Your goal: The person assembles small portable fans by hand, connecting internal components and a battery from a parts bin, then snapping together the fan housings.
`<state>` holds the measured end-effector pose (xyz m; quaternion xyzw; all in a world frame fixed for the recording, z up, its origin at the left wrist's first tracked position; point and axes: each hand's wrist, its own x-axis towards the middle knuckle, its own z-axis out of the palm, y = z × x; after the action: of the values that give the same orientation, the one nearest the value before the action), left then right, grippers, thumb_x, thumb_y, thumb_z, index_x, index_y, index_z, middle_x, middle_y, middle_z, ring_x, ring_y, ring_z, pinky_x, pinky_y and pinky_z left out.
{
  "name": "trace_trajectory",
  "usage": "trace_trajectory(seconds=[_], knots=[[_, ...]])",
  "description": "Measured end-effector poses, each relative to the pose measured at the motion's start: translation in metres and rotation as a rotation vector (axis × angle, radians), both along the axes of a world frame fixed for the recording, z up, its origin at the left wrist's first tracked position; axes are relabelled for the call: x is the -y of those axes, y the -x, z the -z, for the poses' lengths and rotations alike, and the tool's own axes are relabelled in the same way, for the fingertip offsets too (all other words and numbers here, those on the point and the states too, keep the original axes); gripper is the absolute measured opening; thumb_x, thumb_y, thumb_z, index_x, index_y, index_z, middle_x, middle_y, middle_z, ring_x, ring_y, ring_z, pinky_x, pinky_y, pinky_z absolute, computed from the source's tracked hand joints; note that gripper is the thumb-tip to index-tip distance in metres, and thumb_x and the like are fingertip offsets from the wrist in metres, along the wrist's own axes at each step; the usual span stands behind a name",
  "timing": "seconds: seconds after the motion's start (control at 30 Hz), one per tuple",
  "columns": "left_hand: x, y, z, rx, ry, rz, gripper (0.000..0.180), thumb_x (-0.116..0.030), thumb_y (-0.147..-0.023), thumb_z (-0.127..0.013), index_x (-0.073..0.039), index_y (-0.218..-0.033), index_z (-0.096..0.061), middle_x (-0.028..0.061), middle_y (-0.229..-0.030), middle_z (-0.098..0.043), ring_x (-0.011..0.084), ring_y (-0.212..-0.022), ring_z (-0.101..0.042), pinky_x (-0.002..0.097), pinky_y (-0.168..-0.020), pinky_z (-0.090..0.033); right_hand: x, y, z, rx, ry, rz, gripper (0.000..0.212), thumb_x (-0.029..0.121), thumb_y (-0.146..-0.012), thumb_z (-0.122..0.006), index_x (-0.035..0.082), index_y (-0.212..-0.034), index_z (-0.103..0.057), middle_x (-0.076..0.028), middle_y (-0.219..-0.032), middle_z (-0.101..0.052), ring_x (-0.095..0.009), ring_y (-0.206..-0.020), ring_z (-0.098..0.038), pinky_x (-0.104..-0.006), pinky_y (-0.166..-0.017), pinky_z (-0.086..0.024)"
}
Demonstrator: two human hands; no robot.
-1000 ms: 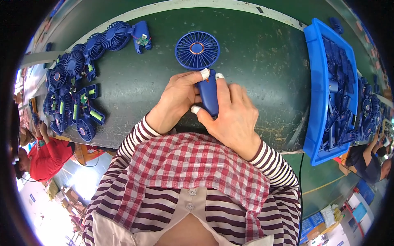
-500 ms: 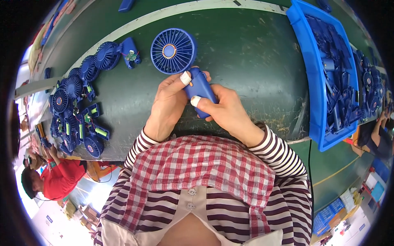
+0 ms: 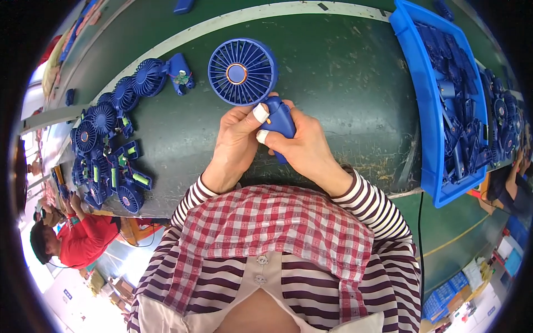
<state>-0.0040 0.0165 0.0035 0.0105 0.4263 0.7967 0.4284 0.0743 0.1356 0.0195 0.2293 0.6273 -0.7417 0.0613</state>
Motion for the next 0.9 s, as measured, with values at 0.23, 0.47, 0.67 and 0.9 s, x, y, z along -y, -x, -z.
trace_trajectory(seconds=[0.23, 0.47, 0.67, 0.9], knots=[[-0.001, -0.006, 0.002, -0.1, -0.008, -0.034, 0.028, -0.007, -0.082, -0.065, 0.006, -0.106, -0.059, 0.0109, -0.098, -0.065, 0.0122, -0.077, -0.061, 0.0238, -0.059, -0.051, 0.0, -0.003, 0.005, -0.024, -0.057, -0.012, 0.029, 0.005, -0.078, -0.062, -0.005, -0.104, -0.054, -0.007, -0.087, -0.061, -0.013, -0.068, -0.061, -0.0254, -0.062, -0.052], [0.0, -0.005, 0.008, -0.089, -0.027, -0.009, 0.027, -0.003, -0.08, -0.064, 0.006, -0.104, -0.06, 0.0107, -0.094, -0.065, 0.0129, -0.073, -0.062, 0.0239, -0.058, -0.052, 0.0, -0.003, 0.003, 0.003, -0.074, -0.008, 0.028, 0.003, -0.077, -0.06, -0.005, -0.103, -0.054, -0.008, -0.085, -0.062, -0.013, -0.067, -0.061, -0.0255, -0.061, -0.052], [-0.004, -0.004, 0.012, -0.113, 0.062, -0.022, 0.04, -0.002, -0.078, -0.064, 0.004, -0.116, -0.053, 0.0161, -0.107, -0.063, 0.0189, -0.093, -0.062, 0.0303, -0.081, -0.05, -0.007, 0.004, 0.008, 0.005, -0.04, -0.021, 0.027, 0.003, -0.075, -0.061, -0.005, -0.101, -0.055, -0.009, -0.08, -0.062, -0.014, -0.065, -0.061, -0.0264, -0.059, -0.052], [-0.007, 0.026, -0.009, -0.128, 0.062, 0.15, 0.039, -0.017, -0.088, -0.05, 0.003, -0.122, -0.047, 0.0158, -0.113, -0.06, 0.0114, -0.063, -0.057, 0.0212, -0.047, -0.044, -0.023, 0.023, 0.011, -0.085, 0.477, -0.096, 0.033, 0.023, -0.086, -0.055, -0.005, -0.103, -0.053, -0.015, -0.084, -0.063, -0.021, -0.068, -0.063, -0.0301, -0.058, -0.052]])
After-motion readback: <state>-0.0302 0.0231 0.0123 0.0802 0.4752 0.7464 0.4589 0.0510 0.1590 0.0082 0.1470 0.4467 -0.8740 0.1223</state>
